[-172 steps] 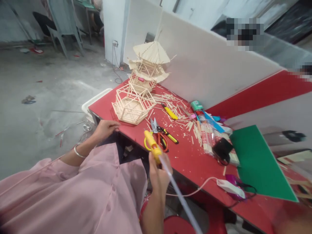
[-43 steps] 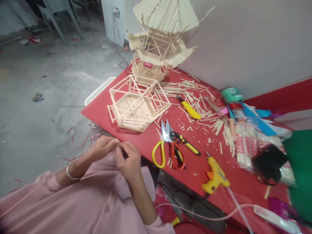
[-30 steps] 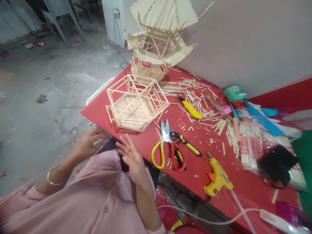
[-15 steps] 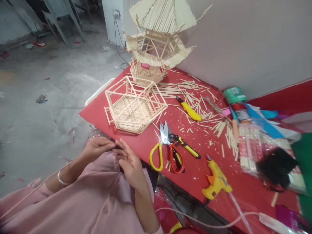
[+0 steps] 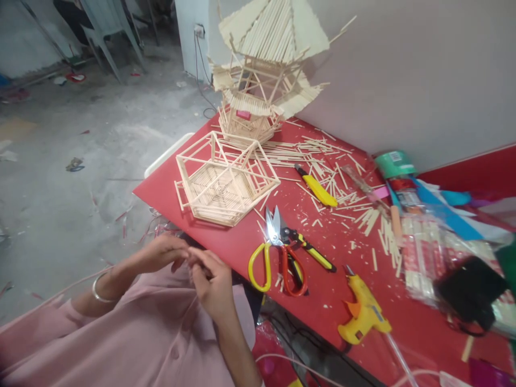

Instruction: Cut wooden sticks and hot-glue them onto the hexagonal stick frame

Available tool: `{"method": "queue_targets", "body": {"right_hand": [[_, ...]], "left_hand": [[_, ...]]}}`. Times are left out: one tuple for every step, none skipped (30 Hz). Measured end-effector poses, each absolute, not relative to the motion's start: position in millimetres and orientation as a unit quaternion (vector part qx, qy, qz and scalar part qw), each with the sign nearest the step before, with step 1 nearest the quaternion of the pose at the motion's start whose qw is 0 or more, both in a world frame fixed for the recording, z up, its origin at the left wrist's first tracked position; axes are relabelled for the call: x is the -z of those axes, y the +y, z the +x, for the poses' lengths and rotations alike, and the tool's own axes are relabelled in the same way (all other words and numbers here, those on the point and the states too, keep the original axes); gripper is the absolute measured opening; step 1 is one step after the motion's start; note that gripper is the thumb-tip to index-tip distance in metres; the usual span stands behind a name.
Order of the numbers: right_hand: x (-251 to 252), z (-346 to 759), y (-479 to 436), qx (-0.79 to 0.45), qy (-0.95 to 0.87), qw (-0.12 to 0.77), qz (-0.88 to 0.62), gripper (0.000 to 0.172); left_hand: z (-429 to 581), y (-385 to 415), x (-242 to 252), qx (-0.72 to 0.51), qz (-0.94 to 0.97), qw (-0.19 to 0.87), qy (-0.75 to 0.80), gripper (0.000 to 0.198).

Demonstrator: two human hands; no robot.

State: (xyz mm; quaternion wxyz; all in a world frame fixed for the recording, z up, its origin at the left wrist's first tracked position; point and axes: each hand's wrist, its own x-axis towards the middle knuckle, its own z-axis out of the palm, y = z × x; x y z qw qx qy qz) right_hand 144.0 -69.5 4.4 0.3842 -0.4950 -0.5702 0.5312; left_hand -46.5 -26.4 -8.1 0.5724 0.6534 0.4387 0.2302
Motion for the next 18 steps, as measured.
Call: {"method": "queue_targets", "body": {"right_hand": [[-5.0,145.2,-69.7,-0.484,-0.570,0.411,-0.521,0.032],[-5.8,146.1,-69.2,-0.430,-0.575,0.432,-0.545,0.033],[-6.7,146.5,-68.0,-0.378,-0.583,0.447,-0.563,0.032],[-7.6,146.3,-66.1,-0.337,-0.594,0.454,-0.572,0.031],[-8.2,145.4,-63.9,-0.310,-0.606,0.457,-0.573,0.029],[-8.4,144.0,-61.5,-0.298,-0.617,0.457,-0.567,0.027],[-8.0,142.0,-59.1,-0.296,-0.628,0.454,-0.558,0.025],[-7.0,139.8,-57.0,-0.298,-0.638,0.452,-0.548,0.024],[-5.8,137.4,-55.3,-0.302,-0.646,0.450,-0.537,0.024],[-4.3,135.2,-53.9,-0.304,-0.653,0.450,-0.528,0.024],[-2.9,133.2,-52.8,-0.303,-0.659,0.450,-0.520,0.024],[-1.7,131.6,-51.9,-0.301,-0.665,0.450,-0.515,0.024],[-0.8,130.6,-51.0,-0.298,-0.669,0.450,-0.512,0.025],[0.1,130.0,-50.1,-0.293,-0.672,0.449,-0.511,0.025],[0.9,129.8,-49.0,-0.287,-0.674,0.449,-0.512,0.025],[1.9,129.9,-47.8,-0.280,-0.675,0.449,-0.514,0.025],[3.3,130.2,-46.4,-0.274,-0.676,0.449,-0.516,0.025],[5.2,130.6,-44.9,-0.267,-0.676,0.449,-0.519,0.025]], "left_hand": [[-50.7,-25.4,7.9,-0.246,0.647,0.552,0.465,0.030],[-54.8,-24.6,7.4,-0.270,0.639,0.522,0.496,0.027],[-58.2,-24.0,6.7,-0.295,0.628,0.492,0.526,0.025],[-60.7,-23.5,5.8,-0.320,0.617,0.465,0.548,0.023],[-62.1,-23.1,4.6,-0.342,0.607,0.447,0.561,0.021],[-62.4,-22.8,3.5,-0.363,0.594,0.438,0.568,0.020],[-61.7,-22.5,2.5,-0.379,0.580,0.438,0.573,0.019],[-60.3,-22.2,1.8,-0.391,0.567,0.439,0.577,0.018],[-58.6,-21.8,1.6,-0.398,0.555,0.440,0.583,0.018],[-56.9,-21.3,2.0,-0.401,0.546,0.440,0.590,0.018],[-55.6,-20.7,2.8,-0.401,0.539,0.436,0.598,0.019],[-54.9,-19.9,3.8,-0.401,0.535,0.427,0.609,0.019],[-54.9,-18.9,4.8,-0.402,0.532,0.411,0.622,0.018],[-55.5,-17.4,5.4,-0.404,0.531,0.391,0.634,0.018],[-56.4,-15.6,5.5,-0.407,0.533,0.366,0.645,0.017],[-57.6,-13.3,4.9,-0.410,0.535,0.337,0.657,0.016],[-58.7,-10.7,3.5,-0.412,0.538,0.307,0.668,0.016],[-59.5,-7.9,1.5,-0.416,0.540,0.277,0.677,0.018]]}}
